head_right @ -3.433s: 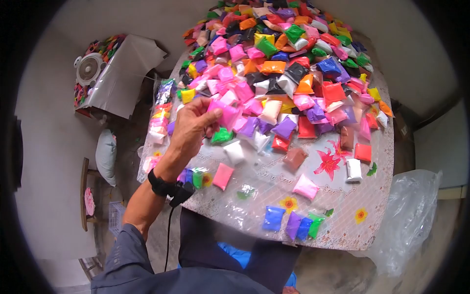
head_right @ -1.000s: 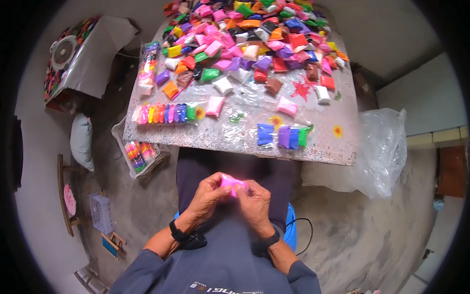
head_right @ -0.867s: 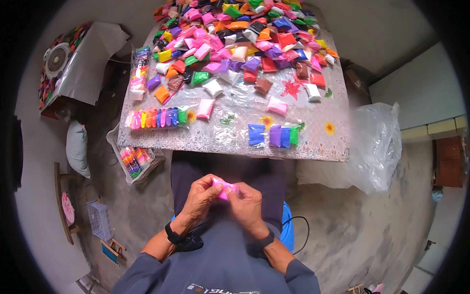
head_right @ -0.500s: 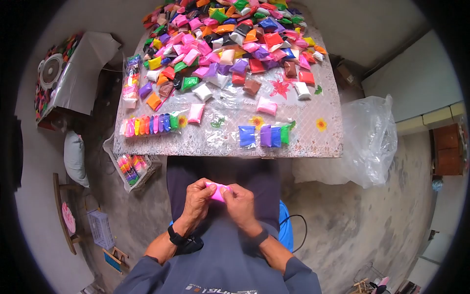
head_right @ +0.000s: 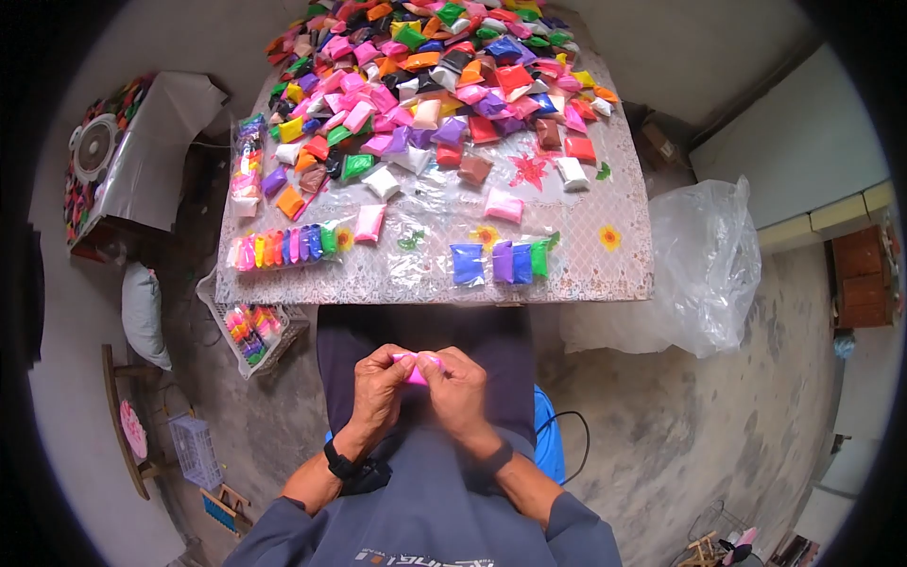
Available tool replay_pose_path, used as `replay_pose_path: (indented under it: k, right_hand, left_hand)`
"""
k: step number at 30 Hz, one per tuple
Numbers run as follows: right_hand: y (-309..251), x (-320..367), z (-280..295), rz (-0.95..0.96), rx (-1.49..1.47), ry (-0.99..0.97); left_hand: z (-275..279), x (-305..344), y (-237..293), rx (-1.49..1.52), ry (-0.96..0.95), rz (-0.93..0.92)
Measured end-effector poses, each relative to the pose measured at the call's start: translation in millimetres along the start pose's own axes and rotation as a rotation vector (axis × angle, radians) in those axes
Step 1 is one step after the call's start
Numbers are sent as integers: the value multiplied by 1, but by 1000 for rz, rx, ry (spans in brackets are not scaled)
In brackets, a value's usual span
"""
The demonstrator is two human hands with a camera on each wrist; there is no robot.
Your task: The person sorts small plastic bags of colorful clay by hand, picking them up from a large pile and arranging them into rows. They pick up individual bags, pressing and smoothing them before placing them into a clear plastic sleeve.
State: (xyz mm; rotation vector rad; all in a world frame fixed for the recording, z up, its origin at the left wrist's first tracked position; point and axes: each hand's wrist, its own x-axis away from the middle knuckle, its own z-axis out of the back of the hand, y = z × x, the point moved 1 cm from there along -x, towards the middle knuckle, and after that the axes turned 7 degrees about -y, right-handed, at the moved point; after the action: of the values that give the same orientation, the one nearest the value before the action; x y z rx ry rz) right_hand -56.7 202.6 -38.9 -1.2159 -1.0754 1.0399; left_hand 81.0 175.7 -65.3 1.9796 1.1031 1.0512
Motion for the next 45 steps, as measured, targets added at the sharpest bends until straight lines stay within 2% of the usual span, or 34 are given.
replay_pose_path:
  k: [2, 6, 8, 12, 16, 19, 22, 28, 37, 39, 41, 43, 45]
  right_hand:
    - [5, -3, 1, -59, -15, -6]
    - [10, -7, 0, -49, -44, -24]
    - [12, -6, 0, -75, -102, -9]
    - [9, -5, 5, -83, -118, -33]
    - [-7, 0, 6, -44, -3, -114]
    - [-8, 2, 6, 32, 51, -60]
    - [-9, 2, 14, -37, 68, -112]
    - [-8, 0, 20, -5, 108, -278]
    - [-9, 4, 15, -84, 33, -340]
    - [-7, 4, 12, -97, 65, -311]
    - [8, 4, 13, -137, 71, -305]
    - [18, 2, 12, -171, 77, -300]
    - [20, 0, 12, -215, 68, -289]
  left_hand:
    - [-1, -2, 1, -27, 3, -10]
    - [0, -4, 5, -29, 10, -2]
    - [1, -5, 11, -61, -56, 62]
    - [0, -1, 19, -90, -113, 47]
    - [-2, 5, 20, 74, -113, 10]
    - [1, 7, 15, 2, -111, -7]
    - [3, 7, 22, -321, -154, 24]
    - [-3, 13, 27, -286, -216, 4]
    - [4, 24, 13, -187, -141, 53]
    - [7, 22, 9, -257, -126, 50]
    - [10, 18, 8, -329, -113, 43]
    - [11, 14, 6, -271, -100, 145]
    - [14, 8, -1, -273, -102, 108]
